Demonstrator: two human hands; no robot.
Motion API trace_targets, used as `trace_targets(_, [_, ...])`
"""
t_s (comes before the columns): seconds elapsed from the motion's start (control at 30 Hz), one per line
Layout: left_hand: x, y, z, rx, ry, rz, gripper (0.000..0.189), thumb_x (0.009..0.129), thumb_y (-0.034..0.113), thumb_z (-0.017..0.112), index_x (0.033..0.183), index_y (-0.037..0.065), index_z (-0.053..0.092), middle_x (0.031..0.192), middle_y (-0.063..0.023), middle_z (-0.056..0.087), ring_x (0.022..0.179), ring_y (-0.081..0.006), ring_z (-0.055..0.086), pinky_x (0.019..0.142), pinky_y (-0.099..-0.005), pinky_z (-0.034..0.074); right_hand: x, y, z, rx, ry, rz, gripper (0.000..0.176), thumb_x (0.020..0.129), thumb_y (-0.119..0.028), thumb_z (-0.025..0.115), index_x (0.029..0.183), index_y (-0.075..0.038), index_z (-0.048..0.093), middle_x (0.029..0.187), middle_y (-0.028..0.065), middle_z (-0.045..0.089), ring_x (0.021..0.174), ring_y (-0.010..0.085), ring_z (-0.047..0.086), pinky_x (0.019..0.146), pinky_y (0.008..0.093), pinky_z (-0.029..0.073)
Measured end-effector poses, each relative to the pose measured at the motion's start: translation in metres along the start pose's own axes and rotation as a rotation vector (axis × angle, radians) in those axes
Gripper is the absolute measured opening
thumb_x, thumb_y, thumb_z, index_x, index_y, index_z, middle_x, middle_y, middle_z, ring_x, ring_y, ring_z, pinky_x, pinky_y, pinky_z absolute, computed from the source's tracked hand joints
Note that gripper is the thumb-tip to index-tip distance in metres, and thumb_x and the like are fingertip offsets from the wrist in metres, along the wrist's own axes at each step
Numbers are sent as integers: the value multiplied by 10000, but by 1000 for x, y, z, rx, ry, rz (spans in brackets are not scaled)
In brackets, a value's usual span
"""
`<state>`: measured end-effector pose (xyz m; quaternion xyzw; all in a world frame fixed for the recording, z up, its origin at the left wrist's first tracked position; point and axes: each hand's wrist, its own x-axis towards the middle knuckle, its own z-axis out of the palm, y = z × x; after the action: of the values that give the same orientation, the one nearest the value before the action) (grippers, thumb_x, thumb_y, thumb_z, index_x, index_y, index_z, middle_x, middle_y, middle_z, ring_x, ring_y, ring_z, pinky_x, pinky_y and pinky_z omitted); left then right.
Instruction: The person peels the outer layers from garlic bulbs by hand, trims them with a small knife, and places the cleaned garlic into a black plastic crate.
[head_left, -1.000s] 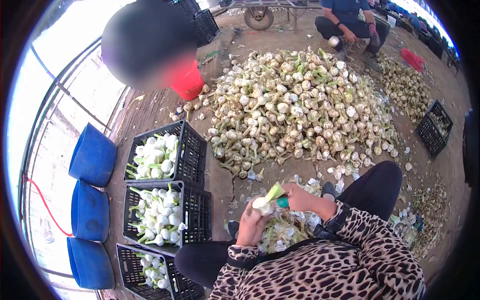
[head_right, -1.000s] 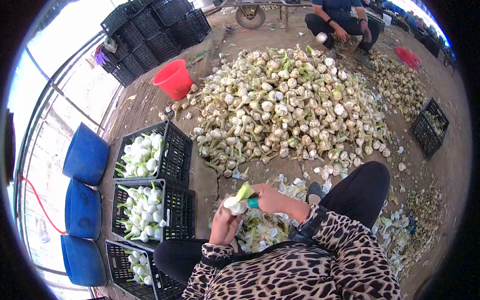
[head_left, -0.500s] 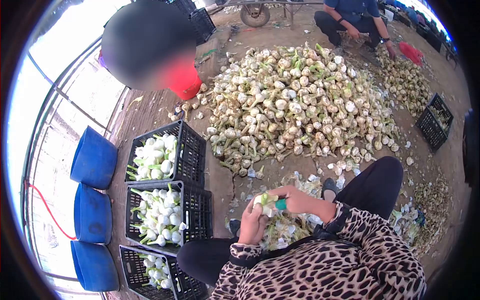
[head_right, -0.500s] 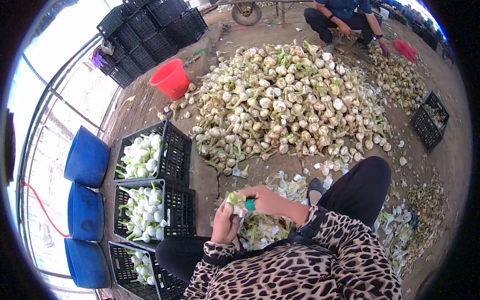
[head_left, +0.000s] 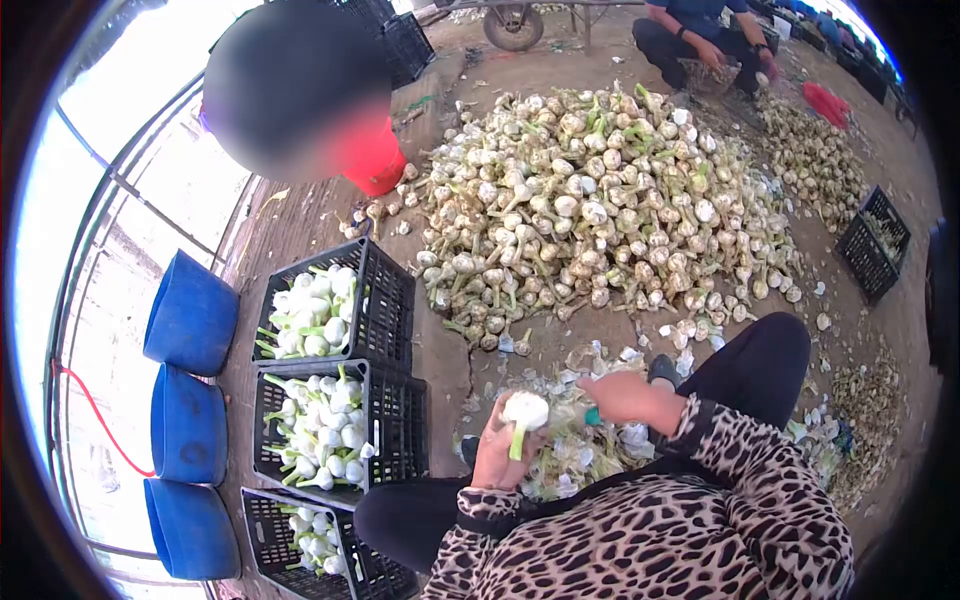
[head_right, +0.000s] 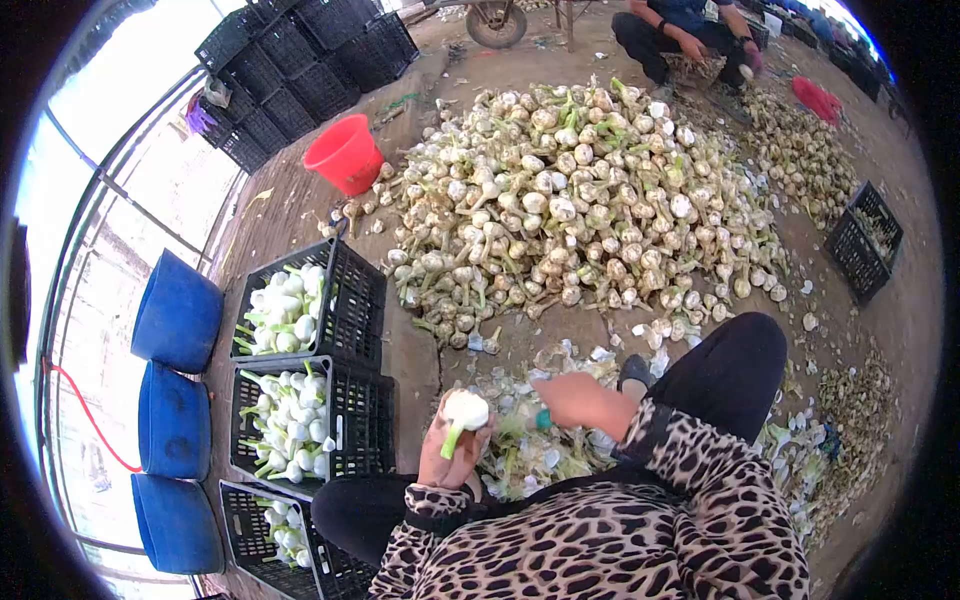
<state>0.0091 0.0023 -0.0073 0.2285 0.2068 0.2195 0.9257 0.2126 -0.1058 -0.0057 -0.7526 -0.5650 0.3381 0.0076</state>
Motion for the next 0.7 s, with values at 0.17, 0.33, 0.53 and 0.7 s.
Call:
trace_targets(0.17, [5,-3,0,39,4,46,420,871,154,581,1256,91,426,1188,-100,528,1078,-262,542,910,-394,464,-12,-34,-13,600,559,-347,299,766,-47,547,1064,-43,569,891,170,629,810,365,613,699,431,491])
trace_targets(0.33, [5,-3,17,71,72,73,424,845,188,612,1222,96,441,1164,-88,544,1053,-228,547,890,-379,446,-1,-50,-12,505,796,-489,281,730,-73,588,1007,-32,578,885,143,617,827,338,599,706,396,490])
trace_targets(0.53, [2,-3,10,139,107,92,407,843,204,606,1199,73,456,1121,-87,563,1016,-217,558,854,-343,451,0,-56,-10,336,786,-519,191,724,-73,576,910,-30,560,835,116,584,812,307,584,684,384,484])
trace_targets(0.7, [4,0,-1,140,99,0,468,836,266,599,1205,20,449,1045,-96,571,890,-204,559,771,-303,449,-2,-55,-15,179,800,-545,182,733,-57,561,907,-39,508,835,96,545,830,279,570,685,368,487])
